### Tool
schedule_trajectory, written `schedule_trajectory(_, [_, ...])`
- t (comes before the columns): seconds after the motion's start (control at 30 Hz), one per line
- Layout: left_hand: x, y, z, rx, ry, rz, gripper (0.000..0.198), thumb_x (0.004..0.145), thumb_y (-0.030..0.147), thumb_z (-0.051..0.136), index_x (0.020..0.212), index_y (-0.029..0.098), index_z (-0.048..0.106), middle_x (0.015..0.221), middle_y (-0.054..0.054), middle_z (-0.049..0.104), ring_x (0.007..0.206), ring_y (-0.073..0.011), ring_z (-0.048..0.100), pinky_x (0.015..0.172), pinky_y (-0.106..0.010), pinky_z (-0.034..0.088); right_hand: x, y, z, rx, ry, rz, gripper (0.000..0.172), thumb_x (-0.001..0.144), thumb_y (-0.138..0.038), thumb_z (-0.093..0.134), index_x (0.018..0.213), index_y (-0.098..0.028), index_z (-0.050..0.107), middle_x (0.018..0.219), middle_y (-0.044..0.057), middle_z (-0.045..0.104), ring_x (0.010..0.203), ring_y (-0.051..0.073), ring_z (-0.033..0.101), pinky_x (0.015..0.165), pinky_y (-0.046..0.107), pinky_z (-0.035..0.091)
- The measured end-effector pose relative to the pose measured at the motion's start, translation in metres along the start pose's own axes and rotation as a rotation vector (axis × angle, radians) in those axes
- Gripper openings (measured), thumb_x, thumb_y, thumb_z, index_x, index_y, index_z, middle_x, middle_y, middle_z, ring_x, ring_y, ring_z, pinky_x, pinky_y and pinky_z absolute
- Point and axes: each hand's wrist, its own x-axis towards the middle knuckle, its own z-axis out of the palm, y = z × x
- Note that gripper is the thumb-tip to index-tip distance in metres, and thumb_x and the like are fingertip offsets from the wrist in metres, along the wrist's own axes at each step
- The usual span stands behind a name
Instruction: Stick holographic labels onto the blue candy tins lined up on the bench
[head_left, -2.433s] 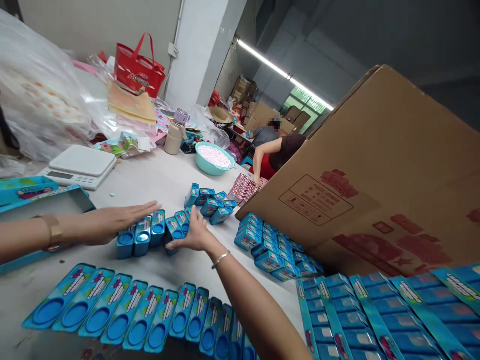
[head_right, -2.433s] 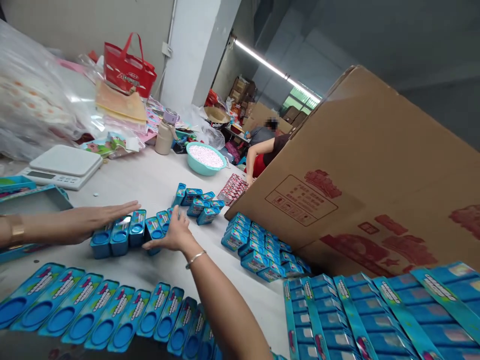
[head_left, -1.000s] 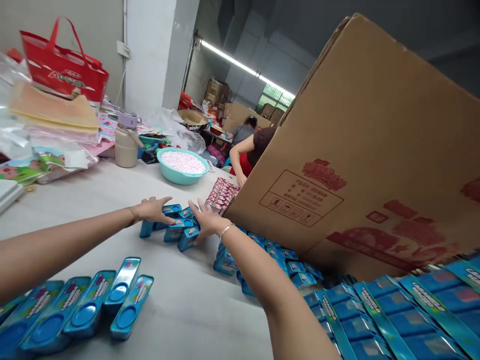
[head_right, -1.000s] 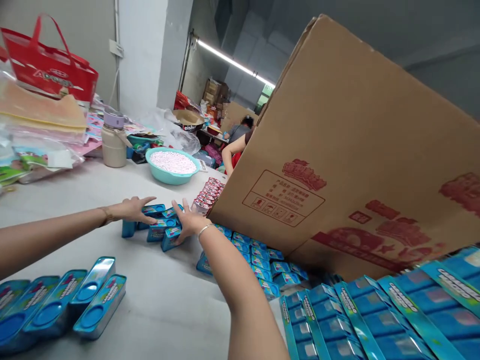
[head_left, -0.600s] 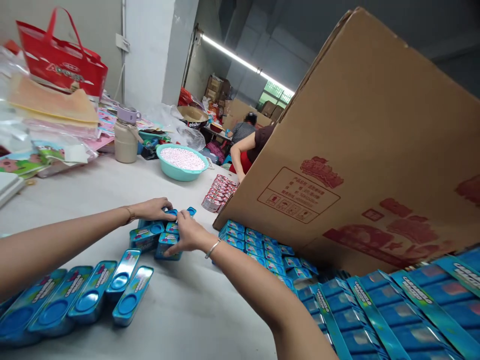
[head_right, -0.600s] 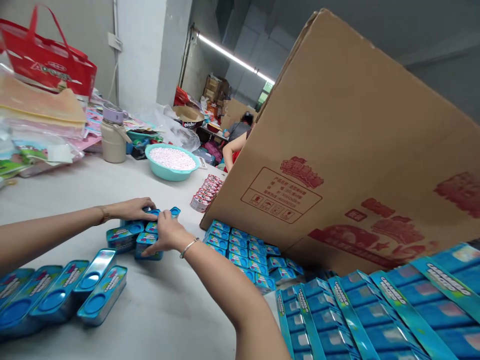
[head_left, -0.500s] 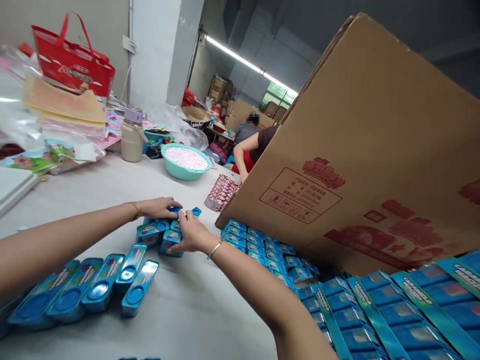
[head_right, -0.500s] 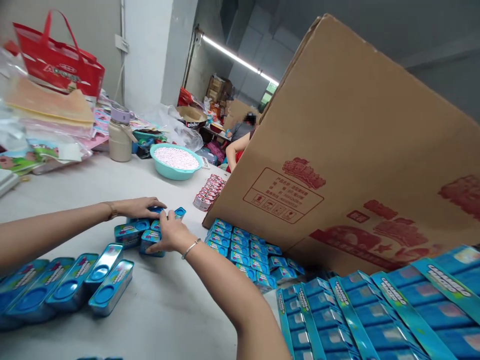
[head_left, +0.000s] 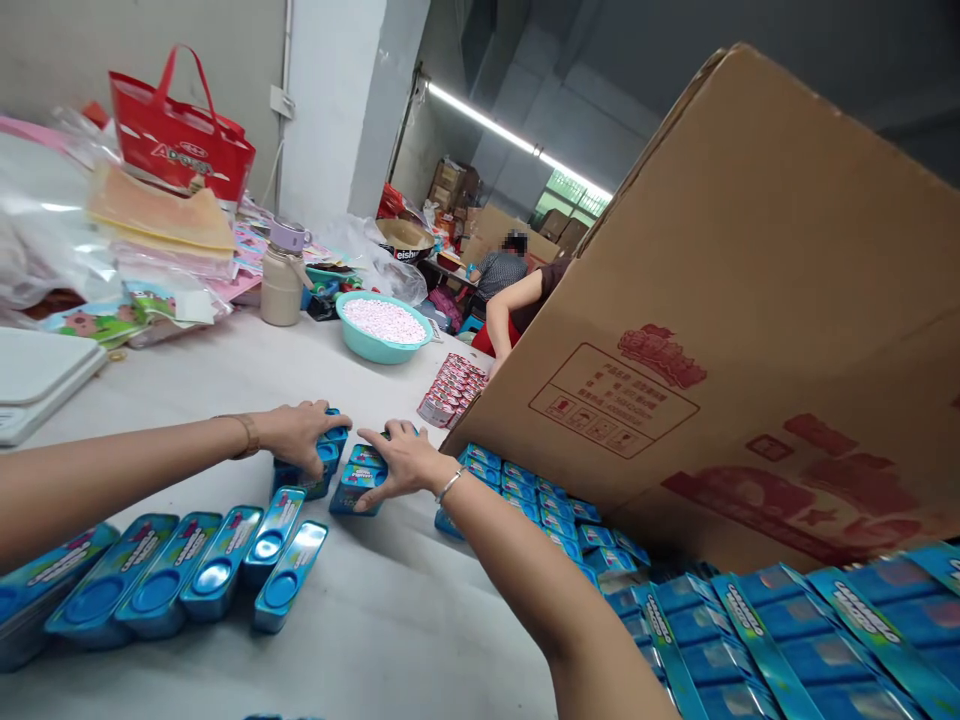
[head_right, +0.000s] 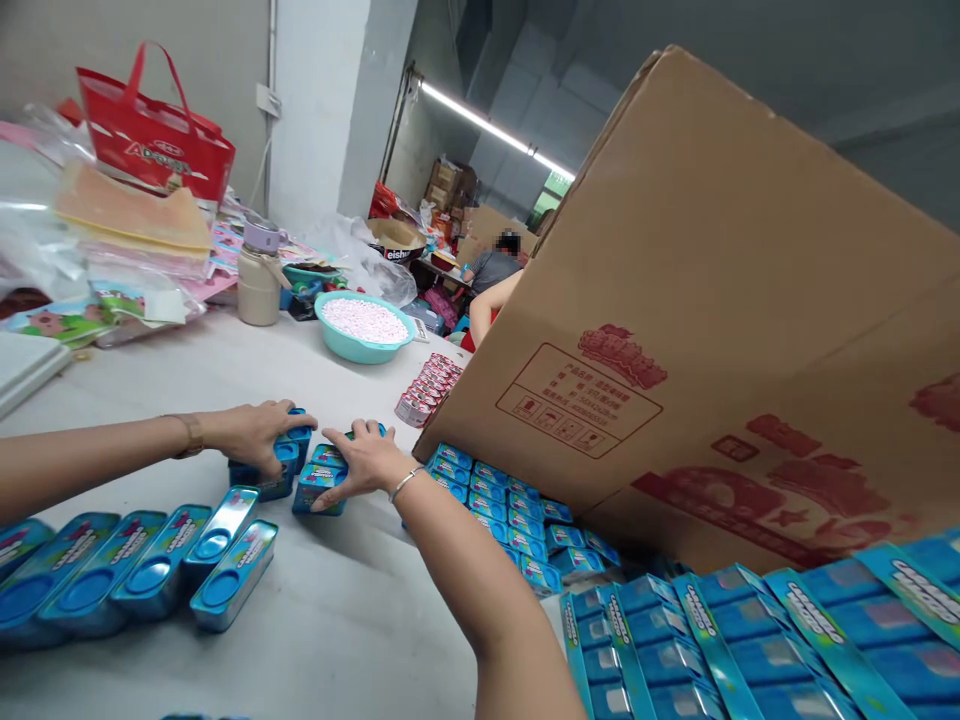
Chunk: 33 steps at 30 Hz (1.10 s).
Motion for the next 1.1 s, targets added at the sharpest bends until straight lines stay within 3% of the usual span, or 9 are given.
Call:
schedule_trajectory(0.1, [0.002,-0.002,-0.003,0.023,0.044,-0.063,0.103,0.06,0.066,0.07,0.149,0.016,0.053,0.131,-0.029,0.058,0.117,-0.0506,0.06,0.091,-0.056,0.052,-0.002,0.002,0.0,-0.006,-0.001,0.03,0.125,0.058,-0.086,0.077,0.16,-0.031,0.031,0.141,0.02,0.048,0.13,0.046,0.043,0.103,0.069,0.038])
schedule_trajectory(0.2, [0.004,-0.005,-0.003,0.03,0.016,-0.09,0.123,0.05,0.072,0.076,0.156,0.016,0.044,0.141,-0.031,0.052,0.127,-0.0533,0.053,0.098,-0.058,0.048,-0.002,-0.002,0.0,0.013,-0.008,0.04,0.127,0.058,-0.086,0.076,0.161,-0.028,0.029,0.14,0.022,0.049,0.129,0.047,0.044,0.1,0.068,0.041])
schedule_trajectory(0.3, [0.005,-0.003,-0.003,0.068,-0.058,-0.111,0.142,0.037,0.056,0.087,0.162,0.023,0.03,0.154,-0.031,0.039,0.136,-0.0546,0.043,0.1,-0.061,0.046,0.003,-0.012,0.001,0.036,-0.029,0.03,0.126,0.059,-0.082,0.079,0.162,-0.031,0.026,0.14,0.021,0.048,0.128,0.048,0.044,0.099,0.068,0.042])
schedule_trajectory(0.43, [0.004,0.0,-0.002,0.1,-0.035,-0.108,0.123,0.049,0.042,0.079,0.161,0.027,0.033,0.145,-0.027,0.047,0.129,-0.0513,0.049,0.092,-0.06,0.049,0.007,-0.031,0.004,-0.053,-0.02,0.054,0.106,0.063,-0.078,0.077,0.151,-0.031,0.043,0.134,0.018,0.051,0.12,0.043,0.05,0.094,0.061,0.047])
schedule_trajectory(0.63, [0.007,0.01,-0.006,0.144,0.026,0.103,0.11,0.051,0.032,0.073,0.156,0.023,0.043,0.137,-0.024,0.051,0.127,-0.048,0.049,0.097,-0.058,0.044,-0.065,-0.064,0.02,-0.136,0.03,0.149,0.084,0.063,-0.071,0.078,0.127,-0.019,0.062,0.113,0.017,0.06,0.102,0.037,0.057,0.09,0.05,0.047])
schedule_trajectory(0.73, [0.01,0.037,-0.021,0.168,0.092,0.265,0.114,0.051,0.034,0.074,0.159,0.022,0.039,0.135,-0.024,0.052,0.123,-0.0487,0.051,0.098,-0.058,0.043,-0.13,-0.074,0.031,-0.086,-0.023,0.249,0.081,0.061,-0.072,0.078,0.122,-0.019,0.064,0.109,0.016,0.06,0.099,0.036,0.057,0.086,0.048,0.048])
schedule_trajectory(0.9, [-0.012,0.117,-0.035,0.135,0.125,0.656,0.123,0.051,0.036,0.077,0.163,0.021,0.026,0.139,-0.02,0.053,0.124,-0.0462,0.051,0.106,-0.055,0.035,-0.219,-0.068,0.047,0.032,-0.055,0.633,0.088,0.063,-0.061,0.082,0.138,-0.022,0.057,0.121,0.019,0.057,0.111,0.042,0.056,0.09,0.051,0.048])
schedule_trajectory(1.0, [-0.037,0.154,-0.012,0.124,0.052,0.926,0.124,0.045,0.027,0.077,0.16,0.019,0.033,0.139,-0.02,0.056,0.123,-0.0456,0.053,0.111,-0.057,0.033,-0.245,-0.062,0.055,0.134,0.004,0.858,0.102,0.068,-0.068,0.079,0.152,-0.024,0.044,0.151,0.025,0.04,0.133,0.048,0.046,0.099,0.056,0.044])
schedule_trajectory(1.1, [-0.053,0.164,0.027,0.179,-0.078,1.094,0.124,0.038,0.022,0.077,0.156,0.016,0.041,0.135,-0.022,0.06,0.12,-0.047,0.056,0.117,-0.062,0.029,-0.249,-0.059,0.057,0.259,0.036,0.981,0.107,0.067,-0.085,0.069,0.15,-0.021,0.047,0.165,0.024,0.024,0.144,0.053,0.034,0.105,0.064,0.04])
